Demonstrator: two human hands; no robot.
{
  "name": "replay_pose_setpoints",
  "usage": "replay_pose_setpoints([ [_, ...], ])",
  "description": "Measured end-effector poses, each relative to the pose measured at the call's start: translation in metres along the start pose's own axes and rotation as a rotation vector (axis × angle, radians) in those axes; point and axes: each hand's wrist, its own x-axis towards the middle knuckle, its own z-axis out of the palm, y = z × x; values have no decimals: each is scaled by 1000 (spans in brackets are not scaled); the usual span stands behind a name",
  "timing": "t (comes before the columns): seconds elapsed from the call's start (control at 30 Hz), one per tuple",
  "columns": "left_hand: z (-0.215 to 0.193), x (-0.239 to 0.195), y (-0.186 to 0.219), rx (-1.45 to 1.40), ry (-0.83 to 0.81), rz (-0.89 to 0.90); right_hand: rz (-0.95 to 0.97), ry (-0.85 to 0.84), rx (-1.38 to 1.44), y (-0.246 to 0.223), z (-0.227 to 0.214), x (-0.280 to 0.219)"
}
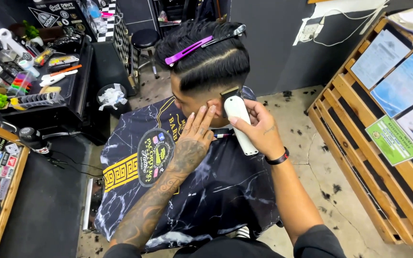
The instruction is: A barber uses electric clippers and a comb to perform a fade haircut on a client's head.
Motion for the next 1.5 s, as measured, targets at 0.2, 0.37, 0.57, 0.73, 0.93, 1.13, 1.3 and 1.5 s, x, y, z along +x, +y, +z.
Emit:
replay_pose_setpoints([
  [0.2,-3,-1,-2,-41,-45,-10,25,8,-34,0,-1,-4],
  [0.37,-4,0,-2,-54,-48,-16,-19,10,-47,-7,4,-6],
  [0.57,-1,0,-1,-73,-44,-32,-24,14,-30,-10,6,-3],
  [0.73,0,-2,-2,-64,-57,-34,-8,28,-54,-4,1,-5],
  [0.93,-1,-5,-3,-82,-77,-36,-7,30,19,11,6,-8],
  [1.13,-5,1,-3,-109,-32,-25,93,63,144,26,-9,-28],
  [1.3,-3,0,-1,-99,-18,-26,161,122,193,26,-28,-51],
  [1.5,-14,7,0,-96,46,-9,157,230,141,34,-53,-77],
])
